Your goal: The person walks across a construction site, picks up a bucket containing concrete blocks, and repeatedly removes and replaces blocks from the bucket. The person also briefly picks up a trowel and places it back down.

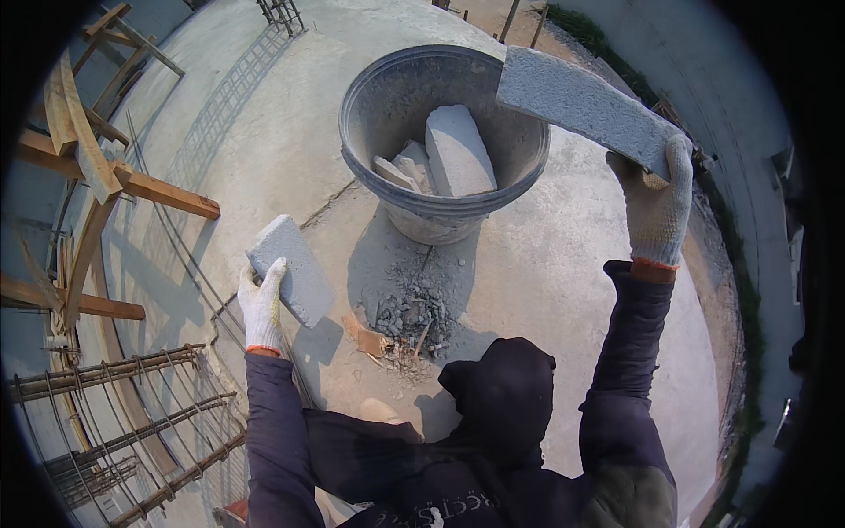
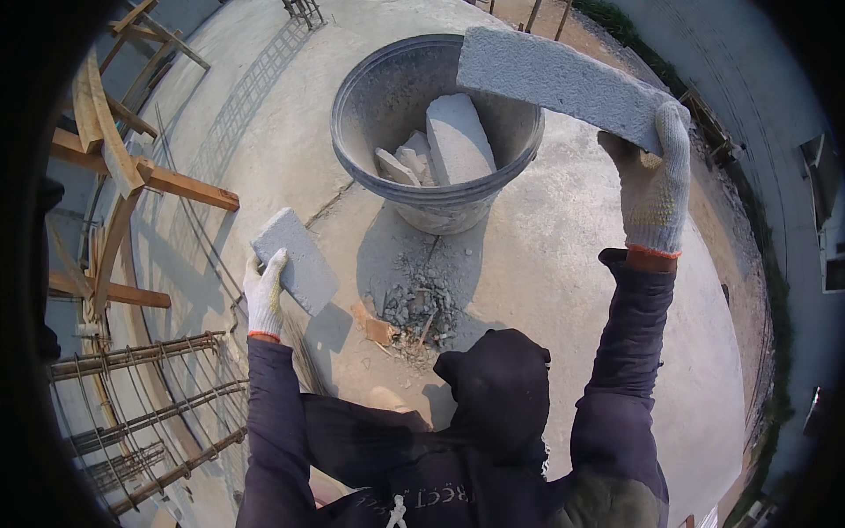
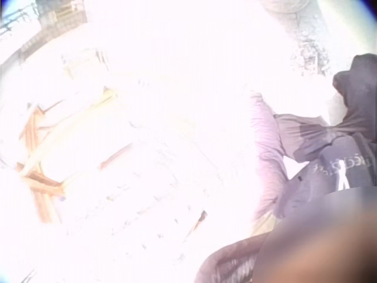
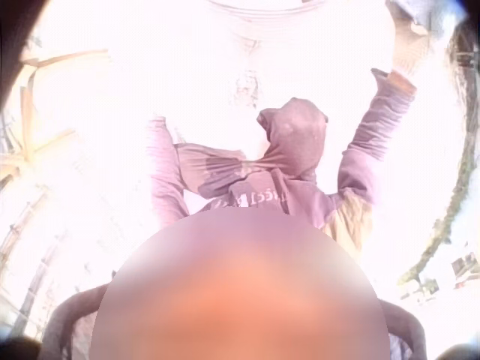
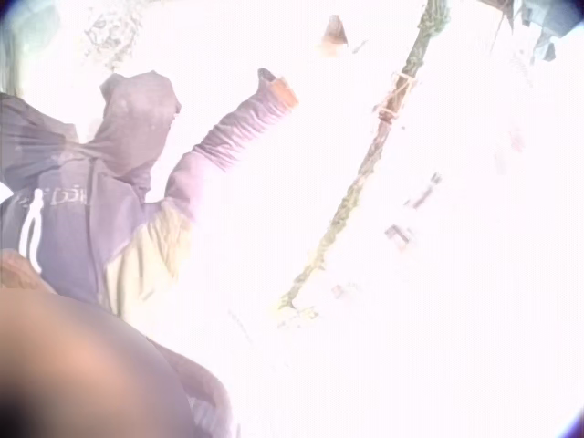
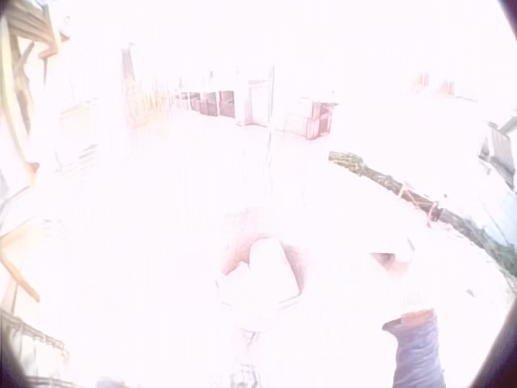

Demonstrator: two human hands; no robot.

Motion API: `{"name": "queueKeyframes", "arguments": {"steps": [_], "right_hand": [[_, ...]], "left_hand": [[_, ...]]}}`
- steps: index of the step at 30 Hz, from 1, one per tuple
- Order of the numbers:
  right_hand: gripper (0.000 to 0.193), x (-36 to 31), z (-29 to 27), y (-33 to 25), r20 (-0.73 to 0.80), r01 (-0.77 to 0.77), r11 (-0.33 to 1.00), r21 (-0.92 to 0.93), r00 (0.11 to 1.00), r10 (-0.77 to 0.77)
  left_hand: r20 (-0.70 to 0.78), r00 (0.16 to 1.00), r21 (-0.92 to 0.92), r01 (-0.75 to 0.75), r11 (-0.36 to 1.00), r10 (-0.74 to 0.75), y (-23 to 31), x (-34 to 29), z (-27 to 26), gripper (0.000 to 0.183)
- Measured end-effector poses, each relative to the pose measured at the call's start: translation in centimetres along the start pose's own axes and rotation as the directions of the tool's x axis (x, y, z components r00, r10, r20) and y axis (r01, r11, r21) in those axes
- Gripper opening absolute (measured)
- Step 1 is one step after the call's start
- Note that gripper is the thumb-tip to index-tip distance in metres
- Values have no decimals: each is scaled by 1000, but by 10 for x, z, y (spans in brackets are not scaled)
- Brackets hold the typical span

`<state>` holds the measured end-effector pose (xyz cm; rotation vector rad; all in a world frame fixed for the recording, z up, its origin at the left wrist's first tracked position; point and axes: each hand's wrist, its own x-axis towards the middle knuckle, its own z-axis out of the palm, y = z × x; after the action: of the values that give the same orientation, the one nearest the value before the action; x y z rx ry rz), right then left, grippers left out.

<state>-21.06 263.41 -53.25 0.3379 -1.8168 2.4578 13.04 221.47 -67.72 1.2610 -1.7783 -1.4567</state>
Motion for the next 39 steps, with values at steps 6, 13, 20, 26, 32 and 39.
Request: {"name": "queueKeyframes", "arguments": {"steps": [6, 13, 20, 26, 32, 39], "right_hand": [[73, -162, -136, 69, -233, -431, 701, 567, 733, 639], [68, -278, -153, 214, -177, -609, 461, 646, 468, 866], [71, -259, -158, 237, 17, -598, 146, 788, 259, 966], [76, -270, -190, 242, 114, -789, 10, 614, 102, 988], [69, -208, -187, 175, -347, -892, 186, -411, 342, 873], [52, -22, -37, 29, 267, 127, 615, -778, 953, 141]], "left_hand": [[95, 946, 198, 286, 937, -309, -105, 16, -23, 54], [261, 764, 240, 540, 807, -590, -182, 13, -56, 44], [201, 810, 586, 352, 730, -551, -234, 23, -65, 51], [182, 983, 675, -120, 728, -6, -98, 31, 28, 75], [205, 962, 49, -193, 980, 179, 122, 48, 150, 80], [246, 885, 680, -448, 580, 396, 180, 83, 213, 48]]}}
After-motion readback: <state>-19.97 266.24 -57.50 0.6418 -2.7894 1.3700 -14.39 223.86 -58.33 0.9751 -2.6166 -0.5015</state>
